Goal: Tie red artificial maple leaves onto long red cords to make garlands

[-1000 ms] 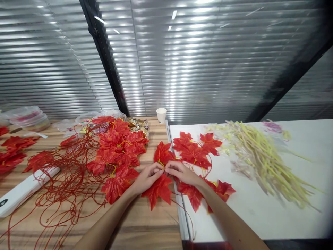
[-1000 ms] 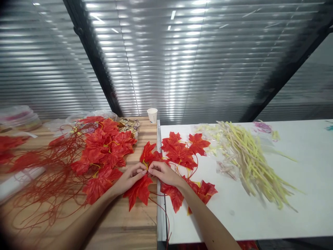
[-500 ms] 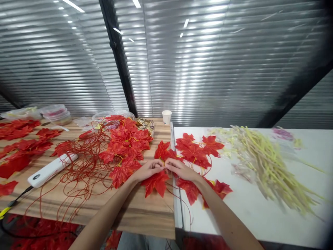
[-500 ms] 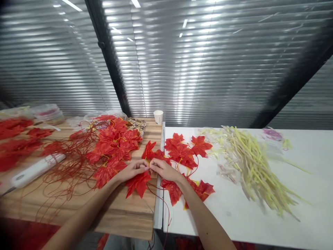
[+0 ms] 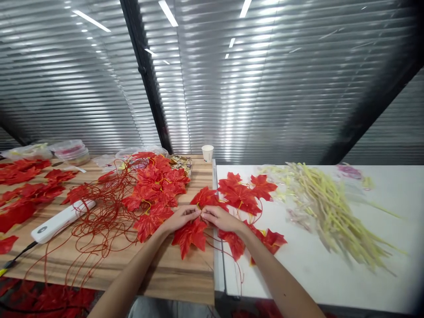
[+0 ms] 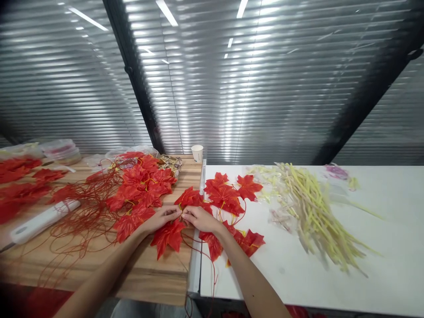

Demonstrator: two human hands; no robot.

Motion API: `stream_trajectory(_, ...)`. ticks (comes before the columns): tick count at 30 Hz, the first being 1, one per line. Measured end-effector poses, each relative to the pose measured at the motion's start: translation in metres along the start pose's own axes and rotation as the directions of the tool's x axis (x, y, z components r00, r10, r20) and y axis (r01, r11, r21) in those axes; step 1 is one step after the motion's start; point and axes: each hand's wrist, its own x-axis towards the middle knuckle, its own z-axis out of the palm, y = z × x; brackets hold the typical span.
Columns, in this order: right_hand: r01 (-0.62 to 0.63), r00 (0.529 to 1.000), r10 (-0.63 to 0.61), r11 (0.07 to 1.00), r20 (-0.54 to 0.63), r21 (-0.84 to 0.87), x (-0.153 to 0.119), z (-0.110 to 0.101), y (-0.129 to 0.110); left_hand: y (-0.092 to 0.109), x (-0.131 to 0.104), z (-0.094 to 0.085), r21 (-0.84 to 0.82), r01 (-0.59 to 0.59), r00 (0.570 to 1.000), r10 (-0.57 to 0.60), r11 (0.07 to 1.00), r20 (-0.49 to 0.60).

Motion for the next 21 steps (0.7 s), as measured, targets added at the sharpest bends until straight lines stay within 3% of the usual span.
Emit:
stream_trajectory(9, -0.025, 0.997, 0.027, 0.999, -0.079, 0.03, 0.006, 0.005, -0.001, -0.003, -0.004, -0.001, 0.049, -0.038, 0.997, 0.041, 0.998, -0.069)
stream_trajectory(15, -0.072, 0.993, 0.061, 0.992, -0.1, -0.101, 0.006, 0.007, -0.006, -0.007, -0.002, 0.0, -0.001, -0.06, 0.998, 0.06, 0.998, -0.034)
stream_trajectory(21, -0.082, 0.991, 0.07, 0.991, -0.115, -0.108, 0.004, 0.007, -0.006, -0.011, 0.001, -0.002, 0.006, -0.089, 0.994, 0.089, 0.996, -0.057)
